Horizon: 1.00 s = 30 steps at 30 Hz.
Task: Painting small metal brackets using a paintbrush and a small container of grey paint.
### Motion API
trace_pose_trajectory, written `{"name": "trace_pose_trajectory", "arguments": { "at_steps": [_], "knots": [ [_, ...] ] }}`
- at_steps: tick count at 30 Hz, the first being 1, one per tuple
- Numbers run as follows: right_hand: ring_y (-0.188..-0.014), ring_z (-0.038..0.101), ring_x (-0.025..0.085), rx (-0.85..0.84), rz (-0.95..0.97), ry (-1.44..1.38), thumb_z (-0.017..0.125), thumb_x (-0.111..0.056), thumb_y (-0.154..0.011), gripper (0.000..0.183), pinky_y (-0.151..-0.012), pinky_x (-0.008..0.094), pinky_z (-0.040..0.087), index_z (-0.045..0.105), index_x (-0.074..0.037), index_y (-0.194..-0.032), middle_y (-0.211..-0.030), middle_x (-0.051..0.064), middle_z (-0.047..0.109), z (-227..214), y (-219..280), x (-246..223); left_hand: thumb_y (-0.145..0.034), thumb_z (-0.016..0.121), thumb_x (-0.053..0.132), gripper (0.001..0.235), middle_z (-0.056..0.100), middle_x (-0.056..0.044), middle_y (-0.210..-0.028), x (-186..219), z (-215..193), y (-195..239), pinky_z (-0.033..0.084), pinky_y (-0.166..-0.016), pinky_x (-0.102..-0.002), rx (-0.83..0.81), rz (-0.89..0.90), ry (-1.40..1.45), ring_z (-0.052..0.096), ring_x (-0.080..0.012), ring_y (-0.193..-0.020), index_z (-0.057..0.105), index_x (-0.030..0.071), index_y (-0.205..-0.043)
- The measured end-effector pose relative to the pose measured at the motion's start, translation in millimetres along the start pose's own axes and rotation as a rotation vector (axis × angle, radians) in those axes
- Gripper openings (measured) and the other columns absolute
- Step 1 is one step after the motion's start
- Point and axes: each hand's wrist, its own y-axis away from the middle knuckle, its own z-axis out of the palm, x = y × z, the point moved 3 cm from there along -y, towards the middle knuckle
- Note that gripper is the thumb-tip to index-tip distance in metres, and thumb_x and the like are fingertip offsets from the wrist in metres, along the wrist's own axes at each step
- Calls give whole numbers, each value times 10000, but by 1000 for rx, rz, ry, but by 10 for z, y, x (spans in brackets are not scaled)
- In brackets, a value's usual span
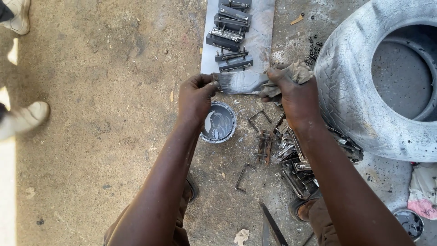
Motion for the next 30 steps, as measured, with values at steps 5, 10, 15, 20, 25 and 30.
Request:
{"name": "trace_pose_trajectory", "arguments": {
  "at_steps": [5,10,15,20,25,30],
  "knots": [
    [-660,765,238,73,-30,85,722,-152,-987,196,-551,346,701,625,11,-1036,-844,203,727,-202,-69,-46,-792,697,46,159,622,-46,-743,37,-45,-4,426,-670,-240,7,13,14,566,-100,-712,775,27,-929],
    [-708,788,226,53,19,-16,751,-226,-947,243,-579,349,718,621,-50,-1052,-875,155,753,-46,8,-150,-789,714,67,148,637,-41,-745,113,-29,42,437,-676,-243,-20,32,6,577,-99,-718,779,50,-922],
    [-740,779,196,148,46,90,760,-255,-987,246,-616,351,721,618,-79,-1085,-917,99,731,-549,-225,175,-811,728,50,184,676,-69,-816,55,-129,-91,474,-742,-245,18,65,102,589,-112,-766,782,27,-986],
    [-743,750,159,261,98,389,669,-188,-1062,109,-565,272,659,628,-94,-1099,-969,83,730,-1075,-390,364,-830,687,32,151,718,-52,-819,202,-241,-113,495,-730,-247,60,38,130,616,-104,-760,781,35,-948],
    [-962,690,195,316,340,481,648,-247,-988,221,-788,375,574,694,-124,-1166,-1129,37,715,-914,-339,557,-846,680,26,120,738,-39,-817,172,-275,-167,494,-720,-276,134,-23,129,606,-113,-741,777,37,-915],
    [-860,622,206,-6,627,554,561,-140,-1074,173,-724,392,567,576,-135,-1246,-1113,79,650,-518,-138,1038,-836,691,-19,94,736,-62,-821,-80,-212,-234,517,-717,-256,212,-134,250,651,-140,-764,752,16,-898]
  ]
}}
